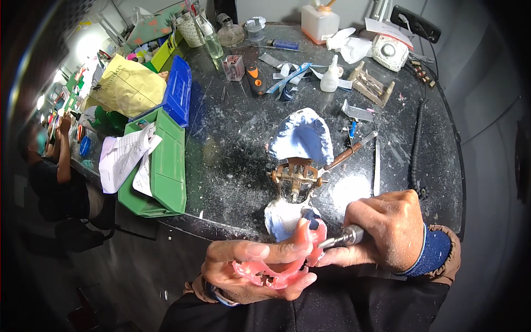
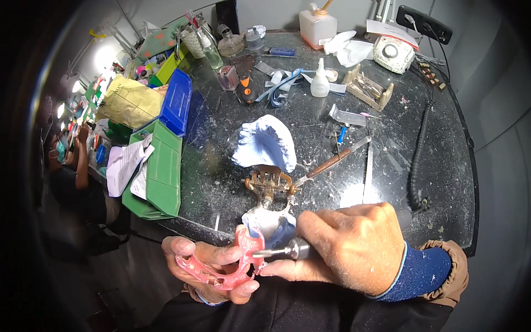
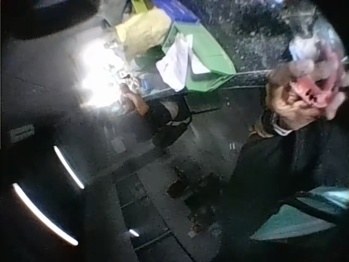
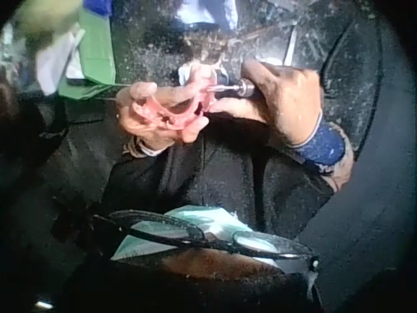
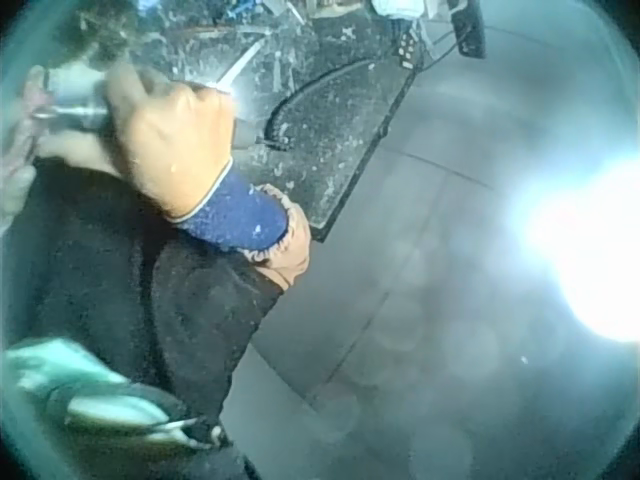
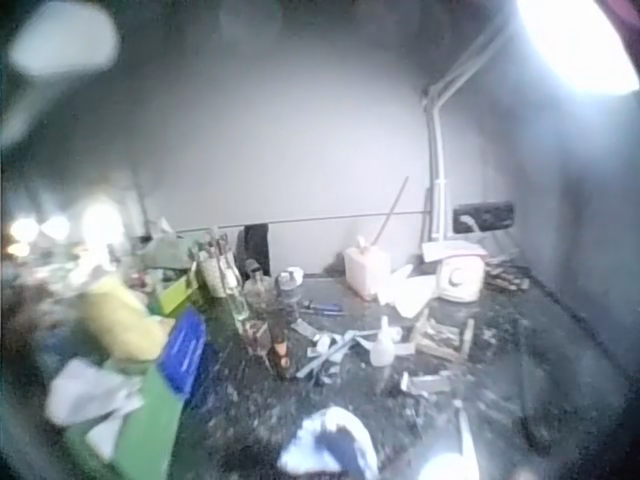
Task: The person uses a rotary tool to polish the pink acrylic surfaces of a dental prosthesis and later uses a small metal pick to clear debris around the prosthetic teeth.
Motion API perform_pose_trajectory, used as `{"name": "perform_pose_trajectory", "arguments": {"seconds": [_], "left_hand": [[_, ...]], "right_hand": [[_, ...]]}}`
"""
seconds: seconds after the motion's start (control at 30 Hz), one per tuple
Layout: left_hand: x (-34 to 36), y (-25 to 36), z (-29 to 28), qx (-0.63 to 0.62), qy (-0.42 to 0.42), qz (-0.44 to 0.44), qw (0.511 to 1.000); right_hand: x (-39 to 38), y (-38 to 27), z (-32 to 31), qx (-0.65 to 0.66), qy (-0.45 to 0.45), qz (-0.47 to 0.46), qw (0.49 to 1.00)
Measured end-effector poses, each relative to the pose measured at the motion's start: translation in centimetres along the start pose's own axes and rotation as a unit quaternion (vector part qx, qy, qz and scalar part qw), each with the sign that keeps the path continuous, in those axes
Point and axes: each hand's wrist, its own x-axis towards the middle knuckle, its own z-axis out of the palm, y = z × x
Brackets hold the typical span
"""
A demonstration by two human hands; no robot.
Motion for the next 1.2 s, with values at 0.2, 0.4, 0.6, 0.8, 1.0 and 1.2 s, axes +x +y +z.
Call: {"name": "perform_pose_trajectory", "arguments": {"seconds": [0.2,0.4,0.6,0.8,1.0,1.2], "left_hand": [[-0.3,-0.1,0.0,-0.022,-0.002,-0.003,1.000],[-0.8,-0.1,0.5,-0.129,0.009,-0.052,0.990],[1.2,0.8,-0.2,-0.758,-0.017,-0.217,0.615],[1.0,1.0,0.0,-0.689,0.036,-0.289,0.663],[0.5,1.0,0.0,-0.605,-0.008,-0.288,0.742],[0.1,1.1,0.4,-0.469,-0.034,-0.171,0.866]], "right_hand": [[0.0,0.0,0.3,-0.012,0.015,0.023,1.000],[0.0,-0.2,0.2,-0.011,0.000,-0.008,1.000],[0.1,-0.4,0.5,-0.018,0.014,0.007,1.000],[0.1,-0.3,0.8,-0.032,0.016,0.005,0.999],[0.1,-0.3,0.3,-0.045,0.008,-0.003,0.999],[0.4,-0.1,0.5,-0.042,0.029,0.031,0.998]]}}
